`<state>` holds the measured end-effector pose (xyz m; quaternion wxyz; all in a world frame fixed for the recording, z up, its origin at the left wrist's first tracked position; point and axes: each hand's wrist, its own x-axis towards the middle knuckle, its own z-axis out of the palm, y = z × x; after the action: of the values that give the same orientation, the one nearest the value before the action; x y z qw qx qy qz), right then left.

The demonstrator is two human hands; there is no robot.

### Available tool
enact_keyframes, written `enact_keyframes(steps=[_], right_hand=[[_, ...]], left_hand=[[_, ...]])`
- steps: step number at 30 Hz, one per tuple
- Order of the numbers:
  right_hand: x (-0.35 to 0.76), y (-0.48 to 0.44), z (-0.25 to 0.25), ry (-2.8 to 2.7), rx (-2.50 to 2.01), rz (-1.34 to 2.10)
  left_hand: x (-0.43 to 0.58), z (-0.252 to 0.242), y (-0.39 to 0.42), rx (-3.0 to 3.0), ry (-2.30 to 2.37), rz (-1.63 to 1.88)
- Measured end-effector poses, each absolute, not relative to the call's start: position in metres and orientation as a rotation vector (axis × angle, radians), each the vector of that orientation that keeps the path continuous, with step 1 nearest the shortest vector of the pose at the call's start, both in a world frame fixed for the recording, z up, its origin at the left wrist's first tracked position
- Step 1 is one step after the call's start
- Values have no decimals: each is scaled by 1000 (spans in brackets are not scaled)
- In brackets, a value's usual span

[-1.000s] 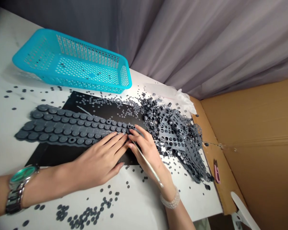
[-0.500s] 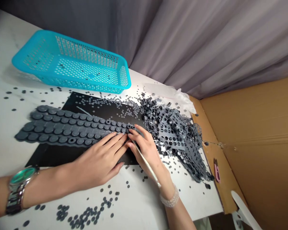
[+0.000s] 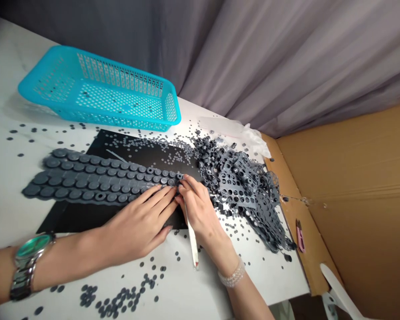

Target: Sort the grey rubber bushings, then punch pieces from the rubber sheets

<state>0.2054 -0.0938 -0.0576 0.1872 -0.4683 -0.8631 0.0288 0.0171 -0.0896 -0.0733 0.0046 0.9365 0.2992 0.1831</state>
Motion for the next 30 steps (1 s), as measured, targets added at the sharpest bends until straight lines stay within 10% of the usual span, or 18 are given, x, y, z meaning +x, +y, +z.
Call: enact_keyframes(steps=[13, 30], right_hand=[[232, -88, -47, -1902, -1701, -264], [197, -77, -49, -2182, -1456, 394]], left_hand=[[17, -70, -86, 2804, 927, 463], [15, -69, -94, 2988, 994, 577]])
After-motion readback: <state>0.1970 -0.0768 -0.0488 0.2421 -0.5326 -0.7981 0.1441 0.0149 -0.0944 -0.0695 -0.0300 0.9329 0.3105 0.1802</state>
